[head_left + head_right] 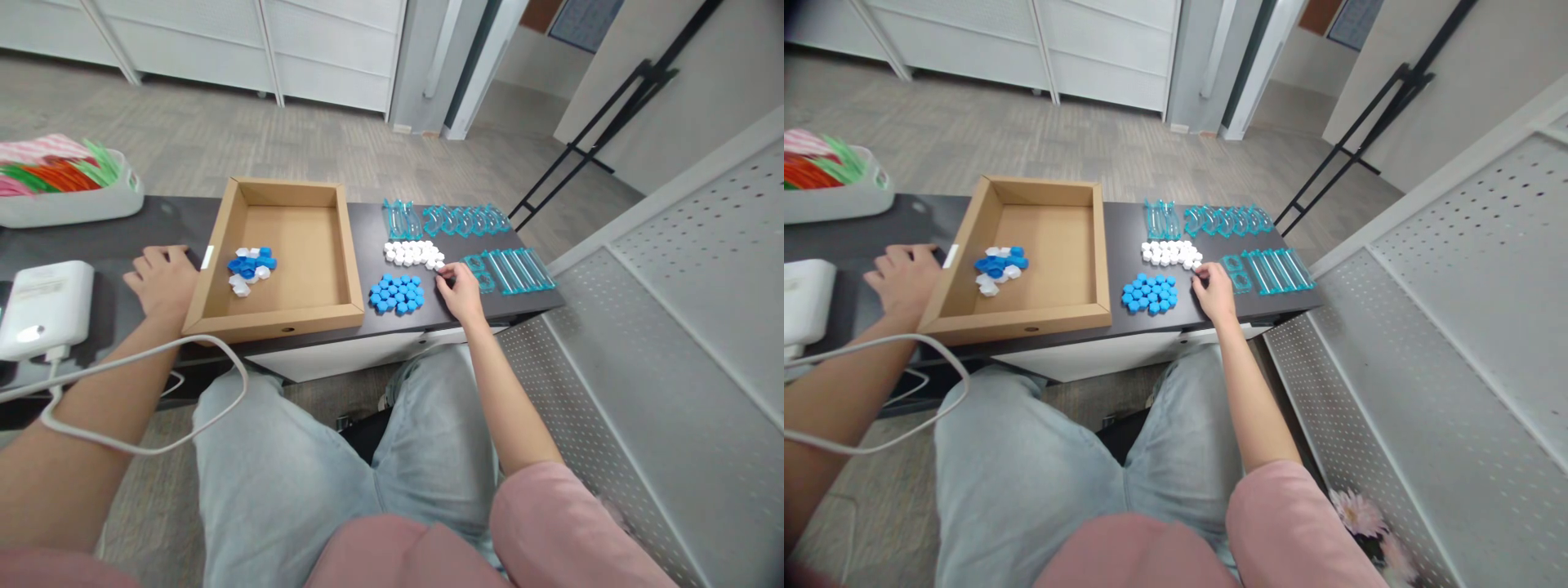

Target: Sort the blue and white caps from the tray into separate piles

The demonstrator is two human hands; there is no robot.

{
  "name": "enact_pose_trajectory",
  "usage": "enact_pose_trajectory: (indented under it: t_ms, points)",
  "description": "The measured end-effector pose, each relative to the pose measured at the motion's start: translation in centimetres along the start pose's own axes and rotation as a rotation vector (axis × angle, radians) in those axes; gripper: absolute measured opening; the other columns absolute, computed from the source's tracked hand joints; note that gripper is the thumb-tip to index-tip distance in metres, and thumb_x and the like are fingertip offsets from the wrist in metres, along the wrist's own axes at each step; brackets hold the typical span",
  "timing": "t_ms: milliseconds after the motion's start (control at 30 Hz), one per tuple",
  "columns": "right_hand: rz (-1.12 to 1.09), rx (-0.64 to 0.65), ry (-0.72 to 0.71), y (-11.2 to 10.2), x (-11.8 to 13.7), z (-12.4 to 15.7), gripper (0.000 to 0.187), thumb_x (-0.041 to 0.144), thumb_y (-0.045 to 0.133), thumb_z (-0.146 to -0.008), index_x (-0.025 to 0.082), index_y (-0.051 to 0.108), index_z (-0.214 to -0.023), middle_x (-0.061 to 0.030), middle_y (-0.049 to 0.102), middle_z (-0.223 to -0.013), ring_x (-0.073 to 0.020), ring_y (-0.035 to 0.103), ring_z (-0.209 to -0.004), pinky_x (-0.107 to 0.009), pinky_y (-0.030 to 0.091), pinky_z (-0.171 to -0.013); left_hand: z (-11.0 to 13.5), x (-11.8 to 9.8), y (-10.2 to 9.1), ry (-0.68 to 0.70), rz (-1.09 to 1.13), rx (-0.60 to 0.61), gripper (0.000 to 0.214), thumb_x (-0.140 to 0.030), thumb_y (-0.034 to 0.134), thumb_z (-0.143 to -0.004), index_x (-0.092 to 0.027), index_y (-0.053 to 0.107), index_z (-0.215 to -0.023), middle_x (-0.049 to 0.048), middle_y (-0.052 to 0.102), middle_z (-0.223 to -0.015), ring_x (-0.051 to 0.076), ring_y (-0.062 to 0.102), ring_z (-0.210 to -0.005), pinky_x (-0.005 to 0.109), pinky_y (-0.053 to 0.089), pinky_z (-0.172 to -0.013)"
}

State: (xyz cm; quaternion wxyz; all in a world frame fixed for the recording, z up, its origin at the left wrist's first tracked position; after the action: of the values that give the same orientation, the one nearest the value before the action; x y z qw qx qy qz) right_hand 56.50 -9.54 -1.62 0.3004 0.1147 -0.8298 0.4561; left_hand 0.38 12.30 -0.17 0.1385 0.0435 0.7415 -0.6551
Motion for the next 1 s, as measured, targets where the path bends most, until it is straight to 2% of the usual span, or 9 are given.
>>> enact_pose_trajectory:
  t_ms: [233, 367, 500, 567, 633, 733, 833, 900, 1000]
  points:
    - [-0.012, -0.008, -0.002, -0.1, 0.5, 0.0, 0.007, 0.024, 0.072, -0.096, 0.027, 0.072, -0.103, -0.0118, 0.08, -0.113, -0.0316, 0.077, -0.104, -0.05, 0.063, -0.107, -0.4, 0.2, 0.4, -0.01, 0.004, 0.039, 0.074, -0.038, 0.027, -0.112, 0.0, 0.061, -0.167, 0.0393, 0.049, -0.179, 0.054, 0.047, -0.163, 0.071, 0.037, -0.133]
    - [0.012, -0.013, -0.009, -0.4, 0.5, 0.1, 0.007, 0.026, 0.072, -0.095, 0.028, 0.072, -0.102, -0.011, 0.078, -0.108, -0.0325, 0.075, -0.103, -0.053, 0.064, -0.106, -0.4, 0.3, 0.5, 0.009, 0.027, 0.054, 0.072, -0.037, 0.025, -0.114, -0.005, 0.06, -0.168, 0.0363, 0.049, -0.179, 0.052, 0.045, -0.163, 0.069, 0.036, -0.131]
    - [-0.051, -0.073, -0.014, -1.3, 1.0, 0.2, 0.01, 0.036, 0.073, -0.097, 0.029, 0.073, -0.103, -0.0097, 0.079, -0.105, -0.032, 0.073, -0.096, -0.053, 0.065, -0.096, 0.1, 0.1, 0.1, 0.032, 0.058, 0.035, 0.068, -0.032, 0.023, -0.116, -0.006, 0.061, -0.166, 0.036, 0.053, -0.175, 0.049, 0.047, -0.159, 0.065, 0.036, -0.128]
    - [-0.117, -0.092, -0.018, -1.4, 2.4, 0.1, 0.015, 0.042, 0.072, -0.099, 0.028, 0.073, -0.107, -0.0094, 0.08, -0.106, -0.0307, 0.073, -0.093, -0.048, 0.064, -0.085, 0.3, -0.1, 0.0, 0.041, 0.066, 0.033, 0.067, -0.033, 0.026, -0.117, -0.004, 0.061, -0.167, 0.036, 0.053, -0.175, 0.049, 0.047, -0.159, 0.062, 0.034, -0.129]
    - [-0.177, -0.057, -0.077, -0.7, 5.8, -0.4, 0.018, 0.044, 0.072, -0.103, 0.028, 0.075, -0.111, -0.0086, 0.08, -0.107, -0.0286, 0.073, -0.09, -0.044, 0.061, -0.079, 0.4, -0.3, 0.0, 0.054, 0.067, 0.032, 0.066, -0.033, 0.029, -0.118, -0.003, 0.061, -0.167, 0.0369, 0.052, -0.177, 0.048, 0.047, -0.159, 0.062, 0.035, -0.129]
    - [-0.232, 0.118, -0.313, 2.8, 14.6, -1.4, 0.017, 0.04, 0.073, -0.108, 0.028, 0.077, -0.118, -0.007, 0.08, -0.109, -0.0257, 0.072, -0.088, -0.042, 0.061, -0.084, 0.5, -0.5, -0.1, 0.067, 0.053, 0.027, 0.066, -0.034, 0.033, -0.118, -0.002, 0.061, -0.168, 0.0384, 0.052, -0.176, 0.049, 0.05, -0.159, 0.064, 0.038, -0.127]
    - [-0.226, 0.406, -0.542, 9.7, 23.8, -2.0, 0.017, 0.034, 0.074, -0.109, 0.026, 0.078, -0.123, -0.007, 0.08, -0.114, -0.0246, 0.073, -0.091, -0.041, 0.061, -0.09, 0.6, -0.6, -0.3, 0.045, 0.025, -0.009, 0.062, -0.036, 0.044, -0.113, -0.009, 0.065, -0.165, 0.0362, 0.057, -0.174, 0.05, 0.053, -0.159, 0.064, 0.041, -0.127]
    - [-0.162, 0.599, -0.587, 15.3, 27.7, -2.5, 0.017, 0.028, 0.076, -0.107, 0.024, 0.077, -0.124, -0.008, 0.079, -0.122, -0.0243, 0.074, -0.093, -0.04, 0.061, -0.091, 0.6, -0.6, -0.5, 0.036, 0.016, -0.031, 0.06, -0.036, 0.047, -0.112, -0.014, 0.067, -0.163, 0.0343, 0.06, -0.172, 0.05, 0.055, -0.158, 0.064, 0.043, -0.127]
    - [0.002, 0.711, -0.56, 22.3, 30.4, -3.7, 0.025, 0.017, 0.081, -0.1, 0.022, 0.075, -0.124, -0.012, 0.078, -0.132, -0.0297, 0.076, -0.11, -0.042, 0.061, -0.099, 0.6, -0.7, -0.4, 0.043, 0.011, -0.031, 0.061, -0.037, 0.046, -0.111, -0.014, 0.068, -0.163, 0.0343, 0.06, -0.172, 0.05, 0.056, -0.158, 0.064, 0.044, -0.127]
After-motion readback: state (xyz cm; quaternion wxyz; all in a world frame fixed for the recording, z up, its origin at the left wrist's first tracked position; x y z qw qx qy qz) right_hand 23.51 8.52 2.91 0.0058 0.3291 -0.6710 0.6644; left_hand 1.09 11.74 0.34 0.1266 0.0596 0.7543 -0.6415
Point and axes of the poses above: each hand's wrist, its own z-axis away from the middle knuckle, its own y-axis out of the palm, x = y × z, the point moved 10 cm from there along -z, towards the middle knuckle
